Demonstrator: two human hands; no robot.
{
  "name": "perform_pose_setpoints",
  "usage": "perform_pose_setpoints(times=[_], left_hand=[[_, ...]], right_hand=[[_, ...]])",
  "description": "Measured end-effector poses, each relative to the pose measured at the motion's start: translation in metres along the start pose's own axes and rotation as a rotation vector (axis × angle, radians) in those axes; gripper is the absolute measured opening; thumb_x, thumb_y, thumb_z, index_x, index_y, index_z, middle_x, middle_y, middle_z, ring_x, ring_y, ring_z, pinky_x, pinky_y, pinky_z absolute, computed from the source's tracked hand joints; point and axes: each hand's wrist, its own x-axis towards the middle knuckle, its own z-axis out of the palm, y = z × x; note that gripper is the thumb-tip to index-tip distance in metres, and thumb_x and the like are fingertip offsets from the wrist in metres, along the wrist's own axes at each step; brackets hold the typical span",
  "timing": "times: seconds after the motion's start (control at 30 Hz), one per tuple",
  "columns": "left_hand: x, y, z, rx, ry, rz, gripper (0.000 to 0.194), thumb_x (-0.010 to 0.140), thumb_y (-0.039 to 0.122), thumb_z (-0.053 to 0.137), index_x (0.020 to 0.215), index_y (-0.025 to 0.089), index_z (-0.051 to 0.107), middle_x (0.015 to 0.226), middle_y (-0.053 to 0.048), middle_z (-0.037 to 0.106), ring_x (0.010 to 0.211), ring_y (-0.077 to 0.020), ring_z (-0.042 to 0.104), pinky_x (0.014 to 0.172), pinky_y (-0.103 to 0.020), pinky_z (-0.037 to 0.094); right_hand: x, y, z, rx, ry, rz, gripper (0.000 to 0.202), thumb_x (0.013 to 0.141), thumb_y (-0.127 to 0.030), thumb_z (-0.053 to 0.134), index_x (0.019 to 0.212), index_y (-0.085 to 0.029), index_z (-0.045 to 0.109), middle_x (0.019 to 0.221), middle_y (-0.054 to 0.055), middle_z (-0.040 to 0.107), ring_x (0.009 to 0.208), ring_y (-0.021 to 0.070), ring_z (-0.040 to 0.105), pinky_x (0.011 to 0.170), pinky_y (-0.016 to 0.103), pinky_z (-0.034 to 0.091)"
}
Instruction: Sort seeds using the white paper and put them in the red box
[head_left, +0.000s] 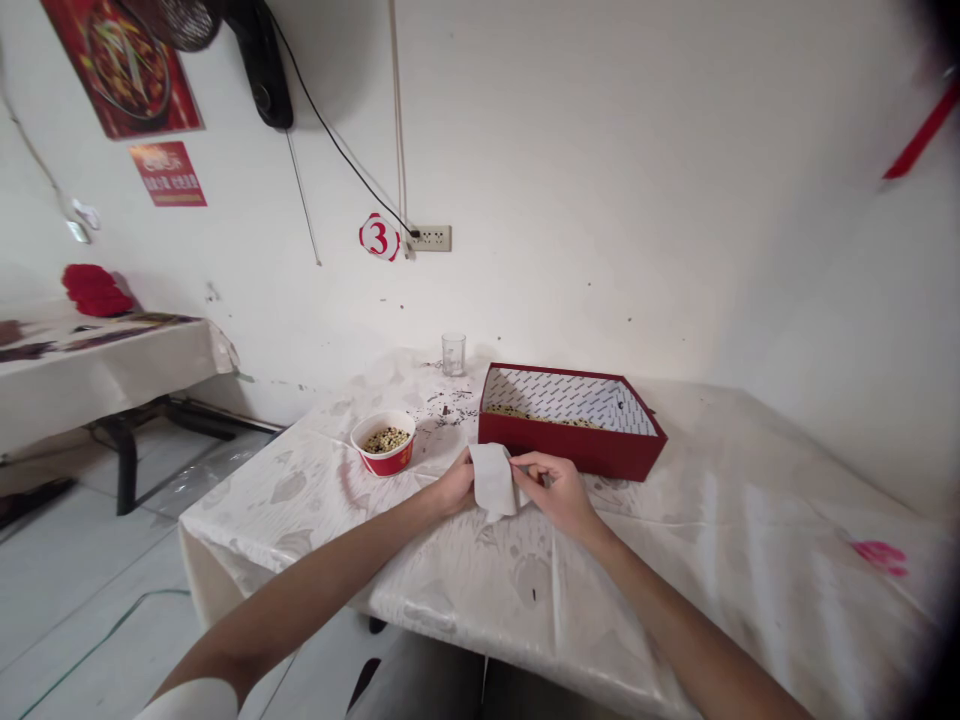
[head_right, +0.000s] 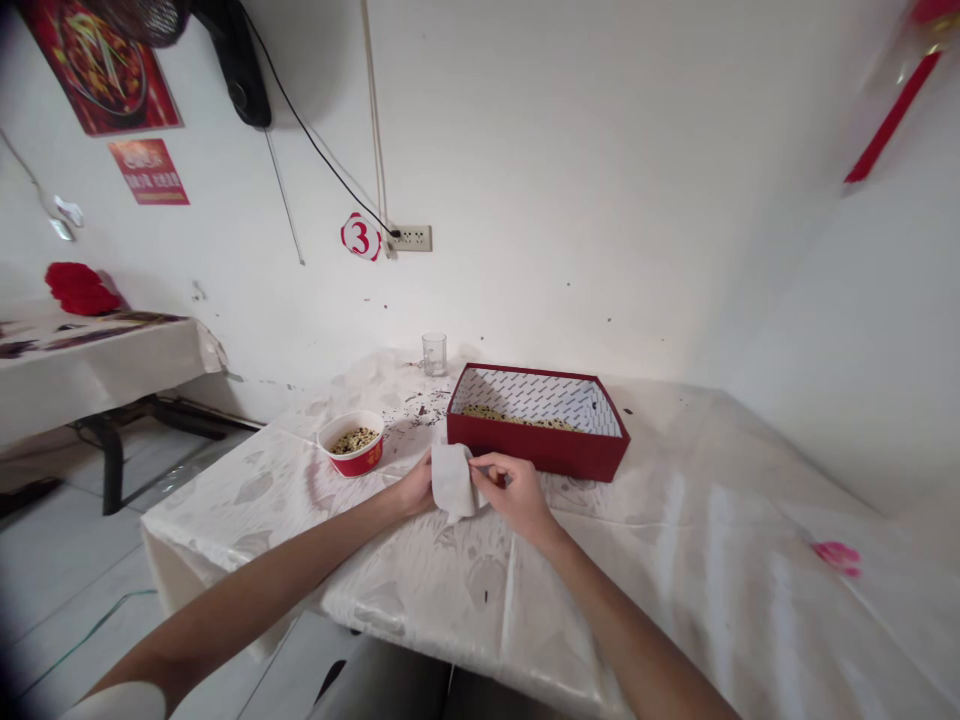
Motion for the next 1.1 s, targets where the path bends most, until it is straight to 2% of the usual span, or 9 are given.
perform_pose_setpoints(times=[0.2,0.3,0.43,0.67,0.83,0.97,1.1], left_hand=[[0.001,0.0,-0.001,0.007,0.021,0.017,0.038,0.059,0.022,0.091,0.093,0.016,0.076,0.085,-0.007,0.078,0.078,-0.0211,0.071,0.075,-0.03,0.053],[0.003,-0.001,-0.003,0.079,-0.008,0.026,0.032,0.062,0.023,0.091,0.09,0.014,0.077,0.086,-0.009,0.078,0.081,-0.0221,0.071,0.076,-0.03,0.052],[0.006,-0.003,-0.003,0.088,-0.046,0.003,0.034,0.064,0.024,0.091,0.095,0.014,0.078,0.086,-0.01,0.078,0.084,-0.0233,0.072,0.077,-0.03,0.052],[0.004,-0.002,0.0,0.074,-0.031,0.002,0.033,0.064,0.024,0.091,0.094,0.015,0.078,0.091,-0.01,0.078,0.092,-0.0234,0.071,0.085,-0.032,0.051],[0.003,0.0,0.0,0.035,-0.021,-0.008,0.031,0.063,0.027,0.09,0.089,0.014,0.078,0.085,-0.009,0.077,0.086,-0.0226,0.071,0.081,-0.031,0.051],[0.001,0.002,0.009,-0.01,-0.016,-0.027,0.031,0.062,0.028,0.091,0.086,0.013,0.078,0.081,-0.008,0.077,0.076,-0.0196,0.069,0.073,-0.028,0.05],[0.003,-0.001,0.015,-0.069,-0.02,-0.09,0.036,0.069,0.038,0.087,0.094,0.013,0.076,0.091,-0.01,0.077,0.086,-0.0228,0.07,0.08,-0.032,0.052]], right_hand=[[0.001,-0.005,-0.002,-0.007,0.024,0.01,0.034,0.089,-0.046,0.07,0.096,-0.015,0.081,0.057,-0.004,0.05,0.054,0.0111,0.043,0.055,0.026,0.038],[0.001,-0.006,-0.002,-0.041,0.062,0.01,0.034,0.091,-0.045,0.068,0.101,-0.016,0.082,0.057,-0.003,0.051,0.054,0.0113,0.043,0.056,0.026,0.039],[0.0,-0.006,-0.001,-0.083,0.112,-0.023,0.033,0.092,-0.042,0.065,0.105,-0.018,0.083,0.058,-0.003,0.051,0.056,0.0122,0.043,0.058,0.027,0.041],[0.0,-0.004,0.001,-0.101,0.088,-0.009,0.034,0.091,-0.039,0.064,0.105,-0.015,0.083,0.058,-0.004,0.048,0.055,0.0112,0.042,0.057,0.026,0.04],[-0.001,-0.003,0.001,-0.164,0.086,-0.047,0.033,0.092,-0.04,0.065,0.107,-0.017,0.082,0.057,-0.004,0.048,0.053,0.0108,0.04,0.055,0.026,0.037],[0.001,-0.006,-0.004,-0.262,0.148,-0.107,0.028,0.094,-0.042,0.066,0.103,-0.021,0.082,0.059,-0.002,0.053,0.055,0.0128,0.046,0.056,0.027,0.04],[0.016,-0.027,-0.004,-0.329,0.256,-0.201,0.027,0.096,-0.043,0.064,0.098,-0.022,0.081,0.062,0.001,0.06,0.059,0.0155,0.053,0.062,0.029,0.044]])
